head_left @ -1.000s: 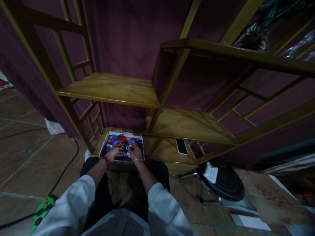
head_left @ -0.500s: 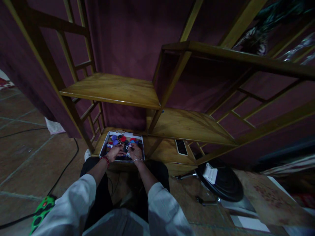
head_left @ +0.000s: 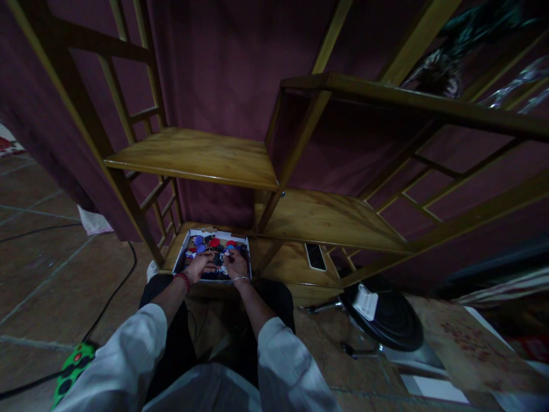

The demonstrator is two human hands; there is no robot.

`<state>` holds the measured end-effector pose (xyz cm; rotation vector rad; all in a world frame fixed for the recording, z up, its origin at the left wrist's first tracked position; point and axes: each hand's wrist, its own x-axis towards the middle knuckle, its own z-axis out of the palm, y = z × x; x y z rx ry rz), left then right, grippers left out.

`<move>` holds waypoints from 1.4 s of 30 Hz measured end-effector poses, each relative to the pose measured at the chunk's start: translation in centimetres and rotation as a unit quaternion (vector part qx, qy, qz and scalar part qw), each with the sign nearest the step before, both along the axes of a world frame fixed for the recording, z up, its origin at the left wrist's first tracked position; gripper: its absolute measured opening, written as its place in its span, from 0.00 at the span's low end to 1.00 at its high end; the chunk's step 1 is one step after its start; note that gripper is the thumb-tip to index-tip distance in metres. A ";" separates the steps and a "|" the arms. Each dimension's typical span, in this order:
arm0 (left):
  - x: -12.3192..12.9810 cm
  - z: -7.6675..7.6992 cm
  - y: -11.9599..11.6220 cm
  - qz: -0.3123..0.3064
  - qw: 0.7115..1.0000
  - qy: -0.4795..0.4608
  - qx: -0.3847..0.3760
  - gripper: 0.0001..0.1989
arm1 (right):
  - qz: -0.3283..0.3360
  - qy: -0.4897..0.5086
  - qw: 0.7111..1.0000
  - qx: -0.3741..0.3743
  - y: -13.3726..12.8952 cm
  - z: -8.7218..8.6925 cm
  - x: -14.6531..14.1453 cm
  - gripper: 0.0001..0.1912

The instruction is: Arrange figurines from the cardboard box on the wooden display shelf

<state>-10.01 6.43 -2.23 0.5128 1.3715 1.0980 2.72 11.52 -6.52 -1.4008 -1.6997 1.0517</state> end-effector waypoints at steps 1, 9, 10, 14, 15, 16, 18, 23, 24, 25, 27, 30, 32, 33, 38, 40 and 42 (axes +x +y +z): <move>0.0 0.1 0.0 -0.001 1.000 0.000 0.002 0.10 | -0.001 0.002 1.000 -0.004 0.0 0.1 0.0 0.12; 0.0 -0.1 0.2 0.007 1.000 -0.008 0.007 0.10 | 0.003 -0.015 1.000 0.004 0.0 0.3 0.1 0.12; 0.0 -0.1 0.2 0.009 1.000 -0.007 0.006 0.10 | 0.004 -0.016 1.000 0.007 0.0 0.3 0.1 0.12; 0.1 0.0 0.2 0.018 1.000 -0.009 -0.002 0.08 | 0.005 -0.013 1.000 0.015 -0.1 0.3 0.0 0.12; 0.1 0.0 0.2 0.021 1.000 -0.010 -0.002 0.07 | 0.006 -0.011 1.000 0.014 -0.1 0.3 0.0 0.12; 0.1 0.0 0.2 0.024 1.000 -0.010 -0.001 0.06 | 0.007 -0.009 1.000 0.013 -0.2 0.4 0.0 0.12; 0.1 0.0 0.3 0.025 1.000 -0.011 0.002 0.04 | 0.006 -0.011 1.000 0.008 -0.2 0.4 0.0 0.12; 0.2 -0.2 0.3 0.024 1.000 -0.010 0.010 0.00 | 0.010 -0.020 1.000 0.005 0.0 0.1 0.1 0.13; 0.2 -0.2 0.3 0.025 1.000 -0.009 0.010 0.00 | 0.008 -0.019 1.000 0.006 0.0 0.0 0.1 0.13; 0.2 -0.2 0.3 0.026 1.000 -0.009 0.009 0.01 | 0.007 -0.017 1.000 0.007 0.1 -0.1 0.1 0.13; 0.2 -0.2 0.2 0.026 1.000 -0.012 0.009 0.01 | 0.007 -0.014 1.000 0.009 0.1 -0.2 0.1 0.13; 0.2 -0.3 0.2 0.027 0.999 -0.017 0.013 0.03 | 0.009 -0.006 1.000 0.012 0.0 0.0 0.1 0.13; 0.2 -0.3 0.1 0.031 0.999 -0.018 0.016 0.03 | 0.010 -0.003 1.000 0.009 -0.1 0.2 0.2 0.13; 0.2 -0.4 0.1 0.033 0.999 -0.019 0.018 0.04 | 0.009 -0.003 1.000 0.009 -0.2 0.3 0.2 0.13; 0.2 -0.3 0.1 0.034 0.999 -0.023 0.023 0.06 | 0.008 -0.001 1.000 0.011 -0.4 0.5 0.2 0.12; 0.3 -0.2 0.0 0.032 0.999 -0.023 0.019 0.05 | 0.008 -0.004 1.000 0.011 -0.4 0.6 0.3 0.12; 0.3 0.0 0.0 0.030 0.999 -0.023 0.017 0.05 | 0.010 -0.009 1.000 0.011 -0.5 0.7 0.3 0.12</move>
